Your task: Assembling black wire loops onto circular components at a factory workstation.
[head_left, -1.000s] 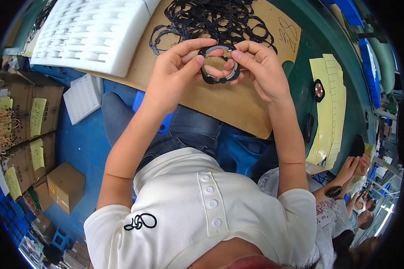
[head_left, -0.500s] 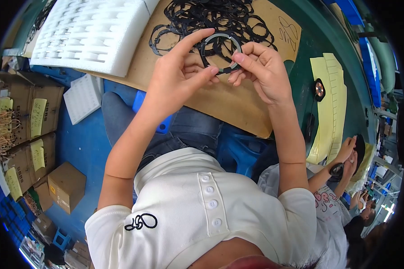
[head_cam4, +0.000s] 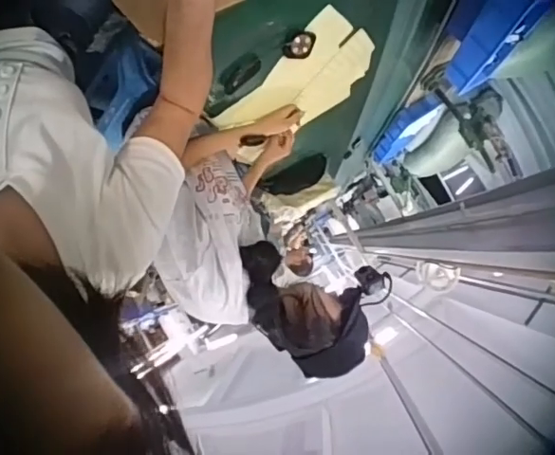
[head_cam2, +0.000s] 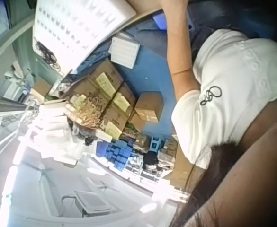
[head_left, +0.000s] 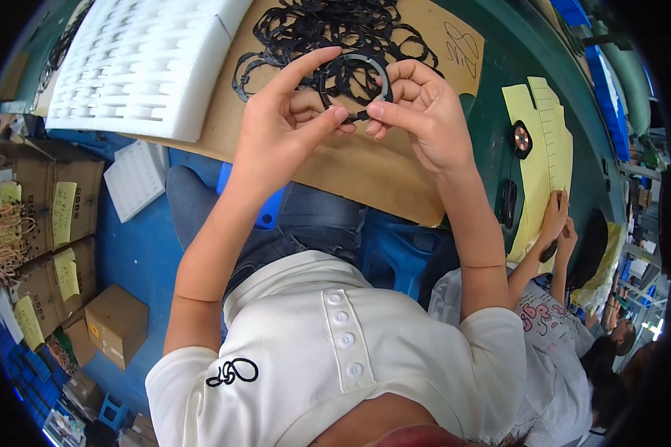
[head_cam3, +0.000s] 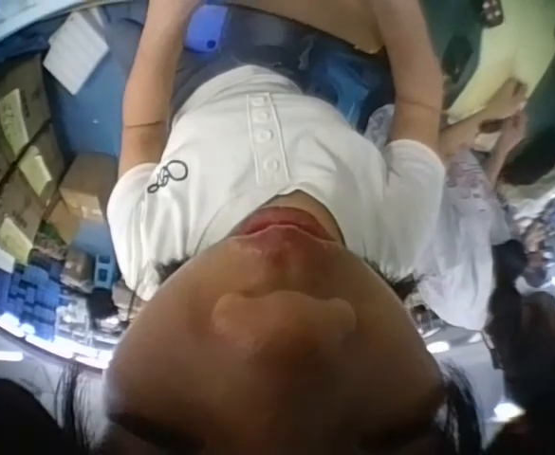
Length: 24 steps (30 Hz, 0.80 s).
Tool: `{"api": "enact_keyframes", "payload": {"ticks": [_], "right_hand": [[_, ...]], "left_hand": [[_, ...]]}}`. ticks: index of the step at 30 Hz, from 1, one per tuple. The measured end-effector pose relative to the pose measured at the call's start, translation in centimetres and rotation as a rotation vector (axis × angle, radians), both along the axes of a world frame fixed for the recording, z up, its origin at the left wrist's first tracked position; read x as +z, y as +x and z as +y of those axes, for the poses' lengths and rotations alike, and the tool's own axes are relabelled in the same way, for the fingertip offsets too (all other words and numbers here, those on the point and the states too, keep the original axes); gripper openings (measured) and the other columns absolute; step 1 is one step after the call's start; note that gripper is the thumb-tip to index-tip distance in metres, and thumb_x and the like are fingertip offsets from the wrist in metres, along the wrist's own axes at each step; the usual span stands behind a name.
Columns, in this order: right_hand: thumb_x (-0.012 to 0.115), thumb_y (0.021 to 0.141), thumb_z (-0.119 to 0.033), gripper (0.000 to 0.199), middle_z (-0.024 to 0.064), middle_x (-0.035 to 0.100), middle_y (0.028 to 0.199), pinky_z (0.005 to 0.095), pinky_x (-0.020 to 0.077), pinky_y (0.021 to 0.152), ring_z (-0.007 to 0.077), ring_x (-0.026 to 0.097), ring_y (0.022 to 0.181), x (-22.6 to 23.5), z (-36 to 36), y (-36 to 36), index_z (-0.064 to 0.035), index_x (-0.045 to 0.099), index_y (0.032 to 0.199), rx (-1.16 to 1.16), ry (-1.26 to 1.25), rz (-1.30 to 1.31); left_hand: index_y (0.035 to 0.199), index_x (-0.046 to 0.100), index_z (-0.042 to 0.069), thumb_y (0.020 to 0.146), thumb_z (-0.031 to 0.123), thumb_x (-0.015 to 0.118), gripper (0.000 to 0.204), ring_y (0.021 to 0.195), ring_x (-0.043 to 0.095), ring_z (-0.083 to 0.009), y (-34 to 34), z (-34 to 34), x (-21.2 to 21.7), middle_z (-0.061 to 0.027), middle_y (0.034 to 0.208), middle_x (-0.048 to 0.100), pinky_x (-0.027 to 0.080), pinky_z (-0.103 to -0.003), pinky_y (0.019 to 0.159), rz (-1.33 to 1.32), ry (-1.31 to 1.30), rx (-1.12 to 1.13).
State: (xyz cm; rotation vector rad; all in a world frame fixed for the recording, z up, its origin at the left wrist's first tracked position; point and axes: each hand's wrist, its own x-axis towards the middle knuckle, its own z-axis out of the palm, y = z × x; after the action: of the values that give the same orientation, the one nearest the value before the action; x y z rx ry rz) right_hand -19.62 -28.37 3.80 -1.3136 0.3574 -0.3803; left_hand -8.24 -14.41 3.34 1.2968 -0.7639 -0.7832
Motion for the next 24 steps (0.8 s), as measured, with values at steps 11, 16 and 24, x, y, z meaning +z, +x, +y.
{"api": "enact_keyframes", "payload": {"ticks": [11,16,24], "right_hand": [[0.056,0.081,-0.003,0.010,0.0078,0.058,0.072,0.0171,0.0445,0.050,0.0110,0.054,0.053,-0.7,-3.9,-5.5,0.0020,0.055,0.089,-0.240,0.033,0.069],[0.059,0.078,-0.002,0.009,0.0077,0.057,0.069,0.0160,0.0399,0.049,0.0103,0.051,0.053,-0.5,-7.3,-11.4,0.0046,0.060,0.083,-0.510,0.021,0.146],[0.057,0.077,0.002,0.009,0.0092,0.057,0.070,0.0171,0.0407,0.050,0.0119,0.051,0.054,-0.8,-12.3,-19.3,0.0066,0.059,0.084,-0.846,-0.030,0.233]], "left_hand": [[0.122,0.047,0.004,0.076,-0.007,0.055,0.048,0.060,0.059,-0.0099,-1.5,-5.7,0.6,-0.0028,0.057,0.052,0.045,-0.016,0.057,-0.049,0.064,-0.290],[0.123,0.046,0.002,0.077,-0.007,0.055,0.048,0.065,0.061,-0.0130,-5.0,-12.7,0.4,-0.0095,0.071,0.061,0.046,-0.018,0.059,-0.136,0.055,-0.550],[0.122,0.048,0.004,0.075,0.000,0.056,0.047,0.063,0.060,-0.0135,-10.3,-24.0,-1.5,-0.0095,0.082,0.064,0.048,-0.022,0.057,-0.370,0.002,-0.744]]}}
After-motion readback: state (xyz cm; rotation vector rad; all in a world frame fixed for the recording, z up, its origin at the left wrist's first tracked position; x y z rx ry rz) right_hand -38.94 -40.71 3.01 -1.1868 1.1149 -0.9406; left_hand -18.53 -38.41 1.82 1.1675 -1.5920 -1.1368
